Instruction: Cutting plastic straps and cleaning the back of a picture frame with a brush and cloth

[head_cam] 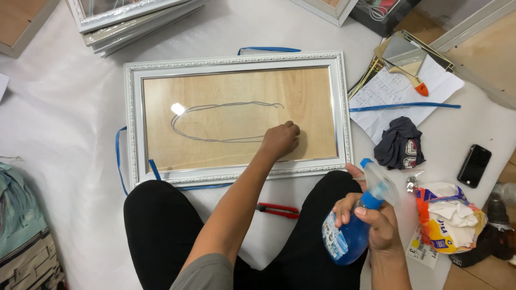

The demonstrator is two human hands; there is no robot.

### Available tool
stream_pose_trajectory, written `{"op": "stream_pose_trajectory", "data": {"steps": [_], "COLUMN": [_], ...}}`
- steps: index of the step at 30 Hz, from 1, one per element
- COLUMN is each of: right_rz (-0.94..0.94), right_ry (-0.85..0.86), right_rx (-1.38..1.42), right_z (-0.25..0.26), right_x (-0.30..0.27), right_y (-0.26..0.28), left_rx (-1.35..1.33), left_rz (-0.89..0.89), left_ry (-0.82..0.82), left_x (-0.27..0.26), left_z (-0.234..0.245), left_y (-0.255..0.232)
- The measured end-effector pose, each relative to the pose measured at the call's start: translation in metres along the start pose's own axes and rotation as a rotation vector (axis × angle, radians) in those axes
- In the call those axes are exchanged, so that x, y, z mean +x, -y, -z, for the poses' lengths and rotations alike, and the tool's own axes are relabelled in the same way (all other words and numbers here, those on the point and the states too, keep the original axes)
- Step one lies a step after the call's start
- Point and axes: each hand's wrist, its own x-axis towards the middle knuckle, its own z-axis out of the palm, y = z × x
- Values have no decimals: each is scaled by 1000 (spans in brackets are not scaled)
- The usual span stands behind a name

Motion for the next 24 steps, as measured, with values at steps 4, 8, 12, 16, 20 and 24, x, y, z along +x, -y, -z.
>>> {"op": "stream_pose_trajectory", "data": {"steps": [4, 8, 12, 16, 20, 24], "right_rz": [-26, -20, 13, 4, 7, -78], "right_ry": [2, -62, 3, -16, -73, -94], "right_rx": [0, -38, 26, 28, -19, -76], "right_z": [-3, -3, 2, 0, 8, 2], "right_x": [1, 2, 2, -2, 2, 18], "right_y": [-2, -4, -8, -4, -8, -9], "left_rx": [113, 159, 271, 227, -16, -353], "left_rz": [-64, -81, -144, -104, 154, 402], "left_ry": [40, 100, 102, 197, 162, -129], "left_x": [14, 20, 26, 26, 0, -59], "left_z": [-12, -18, -27, -17, 31, 113], "left_y": [-4, -7, -7, -8, 12, 73]}}
